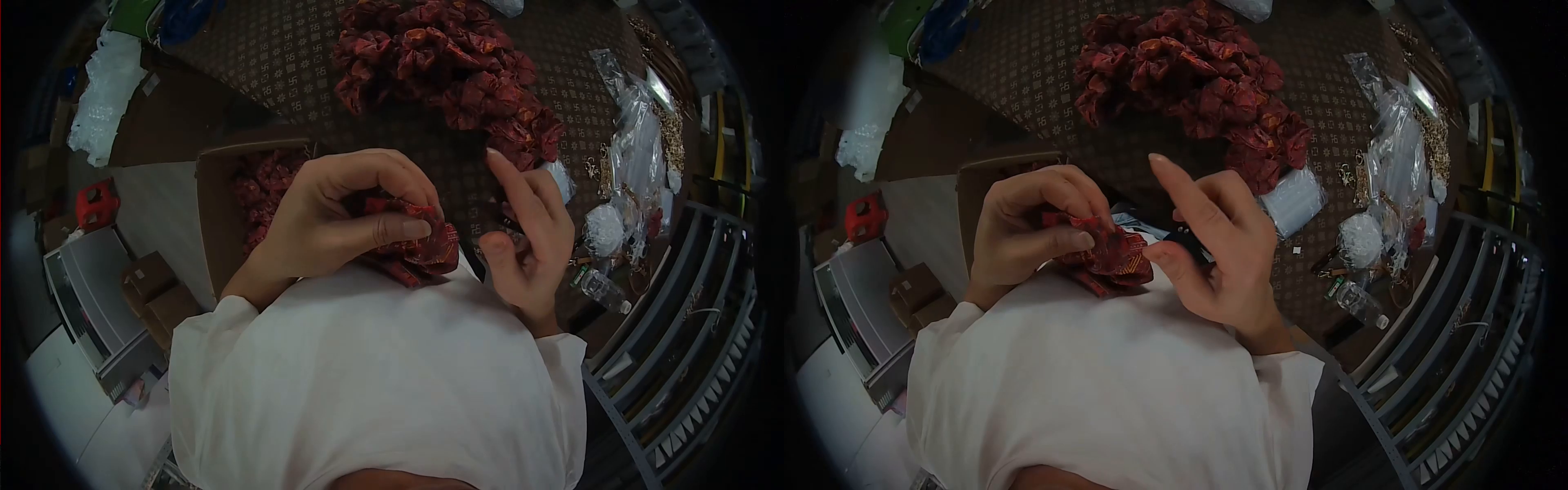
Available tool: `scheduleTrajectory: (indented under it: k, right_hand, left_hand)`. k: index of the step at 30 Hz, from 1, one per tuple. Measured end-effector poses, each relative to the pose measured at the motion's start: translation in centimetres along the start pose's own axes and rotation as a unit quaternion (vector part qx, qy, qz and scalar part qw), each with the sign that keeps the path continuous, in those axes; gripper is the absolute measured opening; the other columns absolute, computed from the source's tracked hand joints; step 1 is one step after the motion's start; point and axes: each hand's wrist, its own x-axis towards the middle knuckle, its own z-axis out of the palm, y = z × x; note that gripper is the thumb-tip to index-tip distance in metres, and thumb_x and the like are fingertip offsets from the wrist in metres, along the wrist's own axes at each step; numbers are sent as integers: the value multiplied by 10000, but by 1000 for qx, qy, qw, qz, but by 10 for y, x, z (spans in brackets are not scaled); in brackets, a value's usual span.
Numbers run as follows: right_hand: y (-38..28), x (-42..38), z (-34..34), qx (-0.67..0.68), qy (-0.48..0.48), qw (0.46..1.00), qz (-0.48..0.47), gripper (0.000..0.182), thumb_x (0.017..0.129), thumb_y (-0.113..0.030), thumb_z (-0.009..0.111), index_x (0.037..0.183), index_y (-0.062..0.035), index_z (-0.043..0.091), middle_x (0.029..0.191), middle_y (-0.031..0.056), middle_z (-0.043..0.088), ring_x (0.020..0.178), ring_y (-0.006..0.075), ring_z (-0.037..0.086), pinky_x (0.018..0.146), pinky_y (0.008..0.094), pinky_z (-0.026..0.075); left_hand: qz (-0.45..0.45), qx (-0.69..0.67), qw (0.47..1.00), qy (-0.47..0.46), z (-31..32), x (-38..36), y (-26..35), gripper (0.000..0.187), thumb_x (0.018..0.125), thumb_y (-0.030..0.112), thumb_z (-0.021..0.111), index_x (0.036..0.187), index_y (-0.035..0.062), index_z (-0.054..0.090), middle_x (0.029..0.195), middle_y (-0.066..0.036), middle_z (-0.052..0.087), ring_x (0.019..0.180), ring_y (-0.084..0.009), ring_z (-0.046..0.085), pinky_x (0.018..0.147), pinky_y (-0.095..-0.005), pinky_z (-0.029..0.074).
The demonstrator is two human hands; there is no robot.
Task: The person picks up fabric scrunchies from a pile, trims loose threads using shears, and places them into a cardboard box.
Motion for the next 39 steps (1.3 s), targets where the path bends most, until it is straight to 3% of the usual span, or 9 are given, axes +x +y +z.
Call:
scheduleTrajectory:
  k: [3,11,18,20,39]
  right_hand:
    - [5,-4,-5,-89,-64,992,-62,493,646,-127,736,1109,-18,606,635,50,489,527,155,459,448,260,361]
    - [6,-5,7,-61,-51,993,-86,428,642,-122,732,1048,-29,635,611,47,479,485,157,457,412,273,350]
    - [6,-4,10,-55,-47,993,-94,393,656,-115,724,1033,-41,642,607,41,484,486,155,472,410,269,358]
    - [6,-4,10,-51,-46,993,-91,391,657,-116,725,1033,-42,642,606,42,485,486,155,473,410,268,359]
    - [11,-3,9,-89,-18,988,-128,372,662,-131,726,1016,-50,643,603,33,478,473,155,473,407,265,369]
  left_hand:
    - [-7,36,999,-6,-1,1,1,147,638,-50,688,751,-3,608,831,-129,611,751,-148,582,691,-253,459]
    - [37,90,995,-16,-2,0,-3,197,604,-75,702,773,-14,619,851,-114,613,758,-139,576,687,-251,459]
    - [20,73,997,-10,-5,-3,-6,220,591,-85,705,779,-20,612,872,-120,611,796,-148,576,708,-251,459]
    - [37,82,995,-32,-6,-2,-7,177,673,-57,700,827,-19,621,888,-94,619,813,-138,592,697,-235,476]
    - [7,36,999,-39,-5,5,-7,165,687,-78,679,829,-32,609,900,-90,604,812,-117,571,703,-224,465]
